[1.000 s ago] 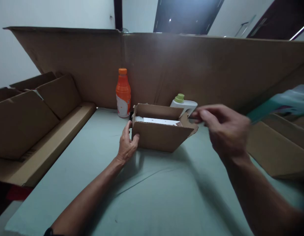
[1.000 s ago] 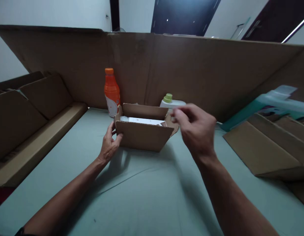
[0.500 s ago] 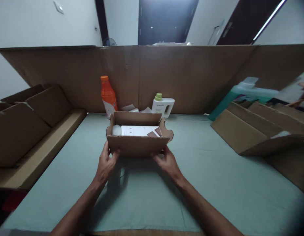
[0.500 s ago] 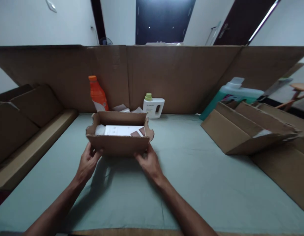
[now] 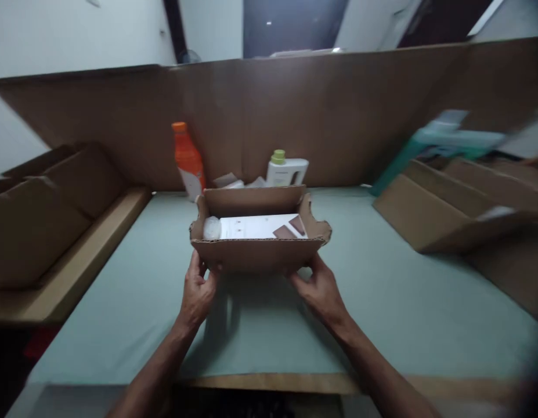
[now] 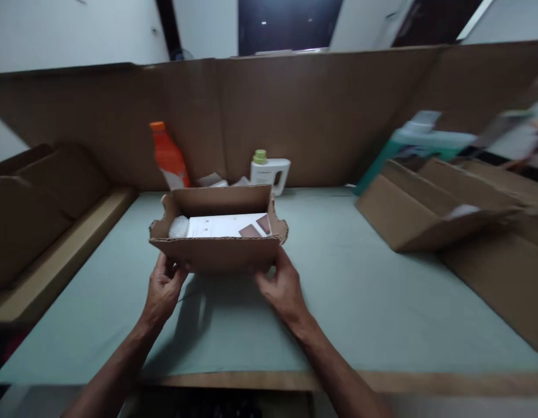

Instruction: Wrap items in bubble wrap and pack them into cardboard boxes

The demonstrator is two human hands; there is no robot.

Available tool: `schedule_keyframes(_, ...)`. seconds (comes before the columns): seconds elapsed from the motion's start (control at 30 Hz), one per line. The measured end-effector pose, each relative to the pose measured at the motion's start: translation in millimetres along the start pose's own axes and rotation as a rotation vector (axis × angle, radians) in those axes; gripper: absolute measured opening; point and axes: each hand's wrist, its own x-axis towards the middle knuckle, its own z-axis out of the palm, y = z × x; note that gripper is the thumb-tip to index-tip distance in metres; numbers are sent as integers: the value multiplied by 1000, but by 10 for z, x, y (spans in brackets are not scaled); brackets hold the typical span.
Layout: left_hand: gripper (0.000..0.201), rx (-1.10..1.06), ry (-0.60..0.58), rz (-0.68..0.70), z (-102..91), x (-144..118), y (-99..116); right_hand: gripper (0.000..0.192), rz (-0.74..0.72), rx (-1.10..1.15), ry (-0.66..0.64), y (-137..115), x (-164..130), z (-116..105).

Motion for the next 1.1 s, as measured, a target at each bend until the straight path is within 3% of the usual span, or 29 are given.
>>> schedule_keyframes(0.1,43,51,-93,-7,335,-85,-74,37,40,-55,106,183,-246,-316)
schedule_keyframes(0.17,37,78,-202,17,673,-86,-128,37,84,-110,225,350,-399,-597)
schedule_keyframes(0.37,57,19,-591,143,2167,-233,-251,40,382,-370,580,951,-1059,-1677)
schedule_keyframes(0.47,64,94,-753,191,2868,-346,-198,47,440,-460,748,1185,-1345,-2104)
schedule_keyframes(0.57,59,251,-838,180,3443,-428,-50,55,415,-543,889,1366,-1501,-2377)
schedule_keyframes(0.7,64,276,-866,115,4069,-521,82,69,360,-578,975,1613,-1535,-2521)
schedule_keyframes(0.8,89,230,-912,96,4384,-628,32,80,322,-538,975,1803,-1493,-2510)
schedule_keyframes(0.87,97,183,-992,110,4475,-719,-62,83,317,-504,945,1911,-1462,-2482)
schedule_keyframes(1.0,93,114,-1211,158,4410,-886,-293,80,330,-438,871,2054,-1423,-2468)
schedule_keyframes(1.1,90,105,-1308,213,4312,-962,-406,75,330,-452,849,2095,-1377,-2526)
